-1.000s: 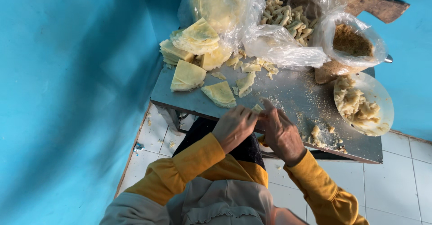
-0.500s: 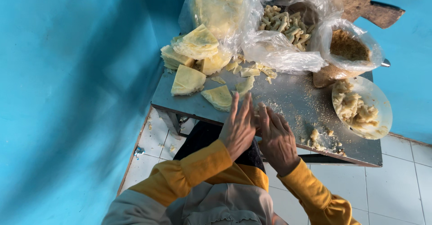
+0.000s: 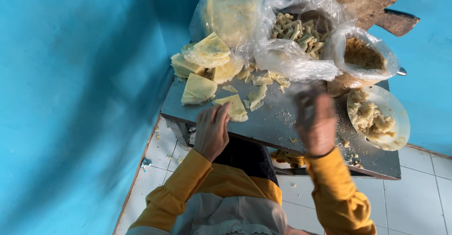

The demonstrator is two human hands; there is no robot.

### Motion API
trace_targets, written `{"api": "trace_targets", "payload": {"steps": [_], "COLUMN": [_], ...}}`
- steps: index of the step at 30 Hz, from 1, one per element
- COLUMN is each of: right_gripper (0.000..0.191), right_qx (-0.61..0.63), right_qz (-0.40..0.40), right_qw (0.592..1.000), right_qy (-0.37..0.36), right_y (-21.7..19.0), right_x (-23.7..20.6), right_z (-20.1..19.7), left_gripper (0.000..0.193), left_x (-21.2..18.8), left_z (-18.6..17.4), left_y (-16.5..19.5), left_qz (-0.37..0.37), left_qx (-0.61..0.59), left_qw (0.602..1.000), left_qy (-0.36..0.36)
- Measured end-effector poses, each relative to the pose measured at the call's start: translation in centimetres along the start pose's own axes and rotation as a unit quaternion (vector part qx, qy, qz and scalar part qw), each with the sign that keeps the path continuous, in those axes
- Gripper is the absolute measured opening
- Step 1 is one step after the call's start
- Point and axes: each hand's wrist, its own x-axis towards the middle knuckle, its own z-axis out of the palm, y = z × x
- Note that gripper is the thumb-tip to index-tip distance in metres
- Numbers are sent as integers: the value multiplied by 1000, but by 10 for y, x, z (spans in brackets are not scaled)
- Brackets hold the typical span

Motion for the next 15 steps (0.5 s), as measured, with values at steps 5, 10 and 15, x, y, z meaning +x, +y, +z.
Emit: {"api": "trace_targets", "payload": {"steps": [5,10,15], "right_gripper": [33,58,56], "right_qx": [-143,168,183], "right_qz": [-70,-59,75], "right_qw": [980,983,969], "right_qy": [121,-50,-149], "right_y": [30,-52,-92], "right_x": [89,64,11], "right_z": [-25,39,85], "left_gripper": [29,23,25], "left_x": [-2,0,1], "left_z": [-4,-5,-8], "left_y": [0,0,2], "left_qz": [28,35,30], "left_qx": [-19,-32,-16], "left_qw": [997,995,997], "left_qy": [64,88,70]}}
